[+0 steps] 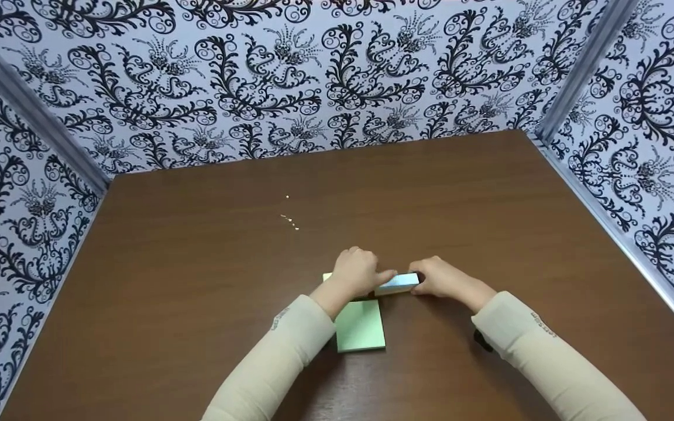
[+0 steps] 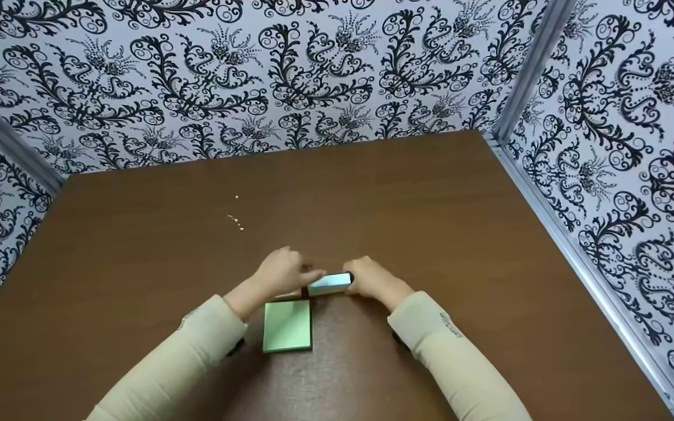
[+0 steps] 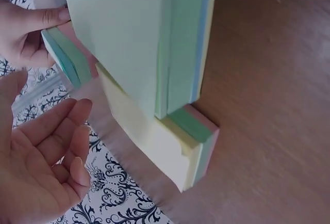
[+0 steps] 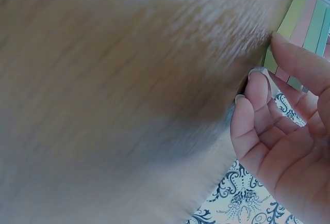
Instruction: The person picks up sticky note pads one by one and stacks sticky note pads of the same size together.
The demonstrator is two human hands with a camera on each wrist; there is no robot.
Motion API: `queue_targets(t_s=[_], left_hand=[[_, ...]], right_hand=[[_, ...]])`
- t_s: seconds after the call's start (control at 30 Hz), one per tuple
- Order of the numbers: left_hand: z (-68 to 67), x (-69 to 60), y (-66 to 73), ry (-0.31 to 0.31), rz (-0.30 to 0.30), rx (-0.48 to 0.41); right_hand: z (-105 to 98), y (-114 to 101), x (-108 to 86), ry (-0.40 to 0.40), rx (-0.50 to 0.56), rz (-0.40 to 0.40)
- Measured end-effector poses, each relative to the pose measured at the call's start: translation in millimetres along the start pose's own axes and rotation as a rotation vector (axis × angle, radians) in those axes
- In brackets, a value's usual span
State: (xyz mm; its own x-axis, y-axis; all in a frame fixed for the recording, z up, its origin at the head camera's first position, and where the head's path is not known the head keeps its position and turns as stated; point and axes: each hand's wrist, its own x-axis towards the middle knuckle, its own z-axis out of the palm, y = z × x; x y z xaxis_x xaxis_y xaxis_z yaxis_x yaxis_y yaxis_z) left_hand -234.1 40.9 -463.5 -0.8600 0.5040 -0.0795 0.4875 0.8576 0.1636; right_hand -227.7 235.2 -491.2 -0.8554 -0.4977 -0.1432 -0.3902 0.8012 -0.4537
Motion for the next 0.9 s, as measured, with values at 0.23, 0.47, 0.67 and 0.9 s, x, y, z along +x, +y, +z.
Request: queue_targets(t_s=[0.23, 0.47, 0.67, 0.9], left_hand=[[3.1, -4.9, -1.3, -0.052, 0.054, 0.064], [11.3, -6.6, 1.1, -0.046, 0.067, 0.182], [11.8, -6.4, 2.3, -0.045, 0.071, 0.232], [13.3, -5.8, 1.9, -0.004, 0.091, 0.271]], right_hand=[[-0.3, 0.4, -0.7, 0.01, 0.006, 0.007], [0.1, 1.3, -1.3, 0.01, 0.019, 0.002], [-5.6, 3.7, -6.5, -0.043, 0.1, 0.012], [-8.7, 10.9, -13.9, -0.036, 0.177, -0.049]])
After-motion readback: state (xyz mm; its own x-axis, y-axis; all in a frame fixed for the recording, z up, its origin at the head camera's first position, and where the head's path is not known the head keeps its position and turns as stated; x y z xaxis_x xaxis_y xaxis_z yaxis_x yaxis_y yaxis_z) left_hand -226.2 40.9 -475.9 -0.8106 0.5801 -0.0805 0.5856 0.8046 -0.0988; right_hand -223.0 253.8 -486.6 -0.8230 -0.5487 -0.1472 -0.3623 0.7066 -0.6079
